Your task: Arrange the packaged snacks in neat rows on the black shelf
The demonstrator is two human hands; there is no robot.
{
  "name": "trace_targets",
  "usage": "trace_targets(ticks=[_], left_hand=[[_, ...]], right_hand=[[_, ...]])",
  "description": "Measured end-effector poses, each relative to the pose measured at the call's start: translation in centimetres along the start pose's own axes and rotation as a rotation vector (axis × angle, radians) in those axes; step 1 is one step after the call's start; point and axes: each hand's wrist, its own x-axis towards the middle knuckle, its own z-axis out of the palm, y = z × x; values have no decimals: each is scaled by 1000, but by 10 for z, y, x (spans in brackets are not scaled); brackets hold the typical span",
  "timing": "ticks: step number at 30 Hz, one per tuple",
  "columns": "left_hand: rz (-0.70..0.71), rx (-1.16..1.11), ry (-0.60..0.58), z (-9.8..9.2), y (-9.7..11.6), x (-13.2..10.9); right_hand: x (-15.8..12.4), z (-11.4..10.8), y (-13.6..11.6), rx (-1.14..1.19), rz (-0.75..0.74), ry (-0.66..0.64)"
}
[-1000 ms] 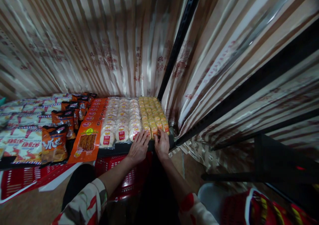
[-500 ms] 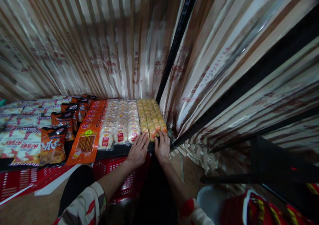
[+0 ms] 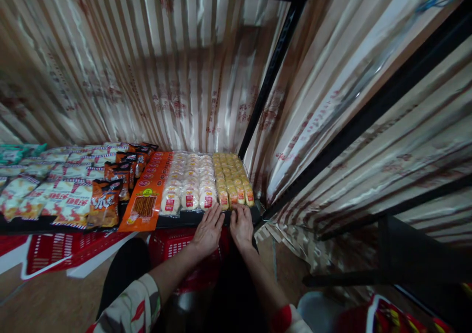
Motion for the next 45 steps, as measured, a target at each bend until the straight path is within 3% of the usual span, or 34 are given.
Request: trace_targets(ticks=[9, 18, 27, 37, 45], left_hand=[[-277, 122, 81, -16, -30, -23], [-405, 227, 106, -26, -61, -46], [-441, 191, 65, -25, -69, -48], [-414, 175, 136, -20, -87, -45], [-440, 169, 109, -16, -87, -45]], right_hand=[[-3, 26, -32, 72, -189, -190], [-2, 53, -58, -14, -269, -315], [-3, 60, -60, -25, -256, -297], [2, 64, -57, -79, -225, -246], [6, 66, -53, -60, -254, -252]])
